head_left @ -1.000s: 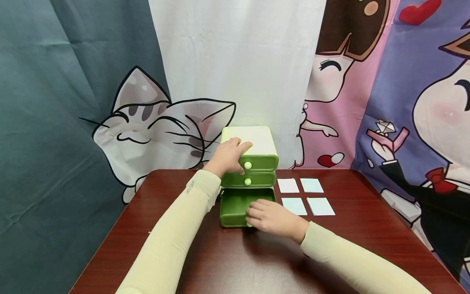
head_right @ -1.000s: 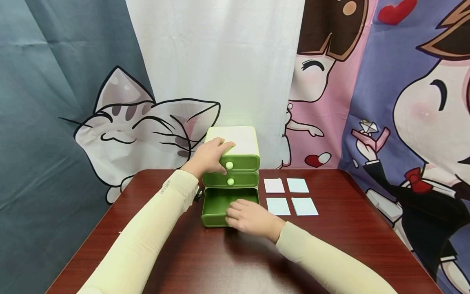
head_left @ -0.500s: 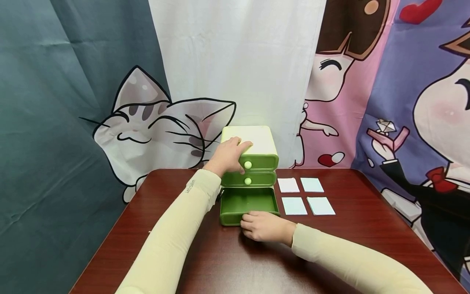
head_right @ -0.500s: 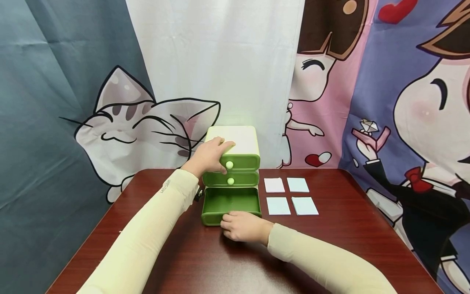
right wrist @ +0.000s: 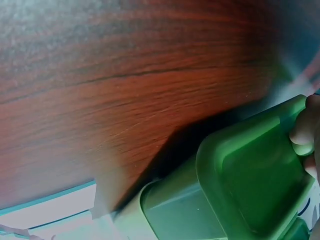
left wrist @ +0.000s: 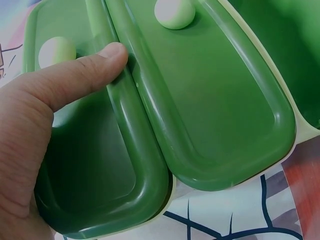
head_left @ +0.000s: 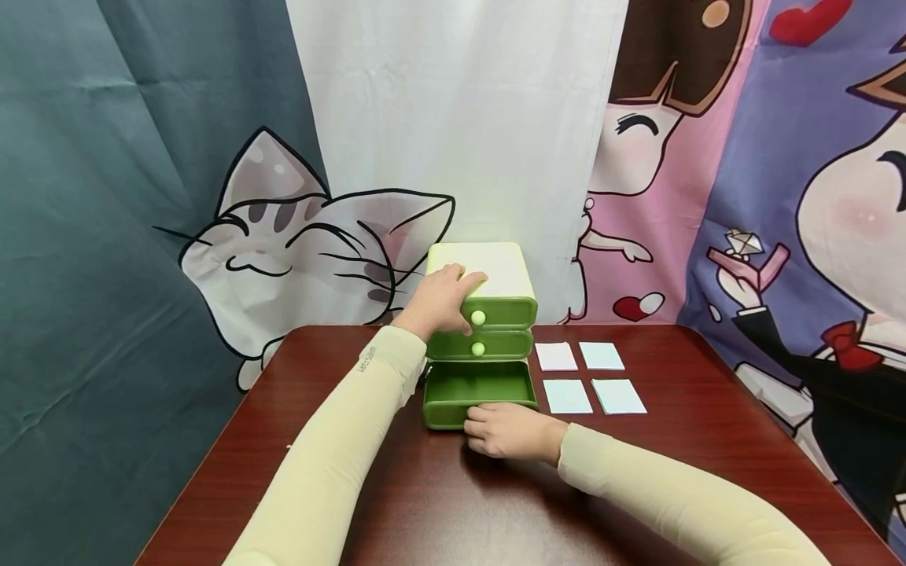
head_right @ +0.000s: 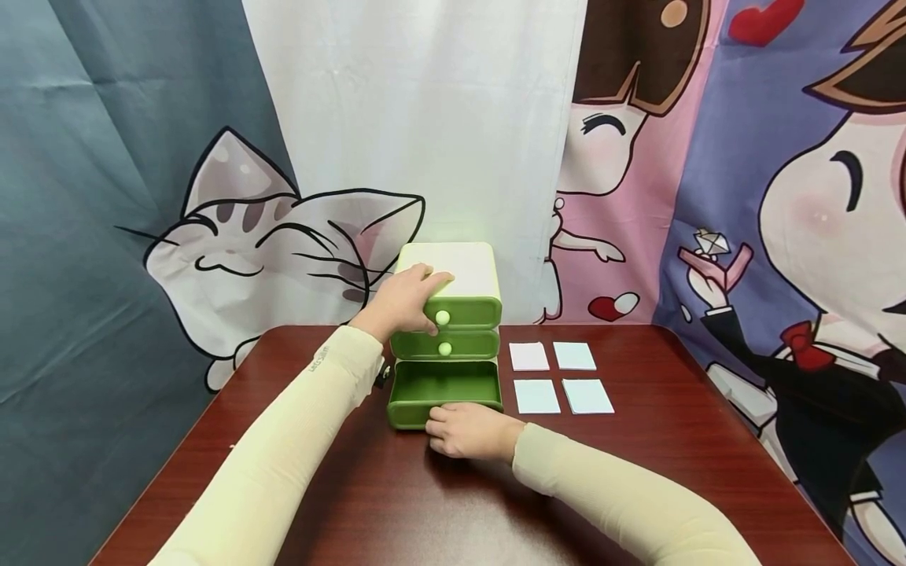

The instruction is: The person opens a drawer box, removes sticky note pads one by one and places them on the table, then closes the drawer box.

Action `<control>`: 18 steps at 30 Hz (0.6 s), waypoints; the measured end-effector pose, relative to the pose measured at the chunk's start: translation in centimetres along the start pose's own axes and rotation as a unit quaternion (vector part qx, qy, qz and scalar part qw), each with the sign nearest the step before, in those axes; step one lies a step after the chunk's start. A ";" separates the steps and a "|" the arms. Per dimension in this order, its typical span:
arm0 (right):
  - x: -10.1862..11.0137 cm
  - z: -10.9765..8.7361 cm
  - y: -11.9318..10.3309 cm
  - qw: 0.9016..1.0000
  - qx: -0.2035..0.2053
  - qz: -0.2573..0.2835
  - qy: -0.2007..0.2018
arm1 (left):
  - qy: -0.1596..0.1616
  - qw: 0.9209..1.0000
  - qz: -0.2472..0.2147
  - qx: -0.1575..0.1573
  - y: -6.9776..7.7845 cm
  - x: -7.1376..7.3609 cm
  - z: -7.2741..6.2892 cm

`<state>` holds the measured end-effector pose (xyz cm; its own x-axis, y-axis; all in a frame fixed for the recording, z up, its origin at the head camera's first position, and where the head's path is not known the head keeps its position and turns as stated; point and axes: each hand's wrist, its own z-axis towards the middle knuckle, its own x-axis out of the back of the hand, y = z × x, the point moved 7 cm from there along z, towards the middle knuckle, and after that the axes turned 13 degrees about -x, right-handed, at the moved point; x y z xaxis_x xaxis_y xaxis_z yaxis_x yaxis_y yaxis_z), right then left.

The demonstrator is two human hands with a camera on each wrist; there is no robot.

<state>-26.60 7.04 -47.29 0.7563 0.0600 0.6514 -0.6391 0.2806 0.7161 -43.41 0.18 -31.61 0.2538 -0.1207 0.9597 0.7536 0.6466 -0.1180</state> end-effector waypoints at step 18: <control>-3.9 0.9 3.5 0.996 -0.073 0.050 -0.024 | -0.010 1.000 -0.007 -0.002 0.0 0.2 0.0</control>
<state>-31.91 6.97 -47.15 0.6808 0.0495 0.7308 -0.6805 0.4121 0.6059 -43.31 0.16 -31.42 0.2309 -0.1146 0.9662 0.7599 0.6414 -0.1055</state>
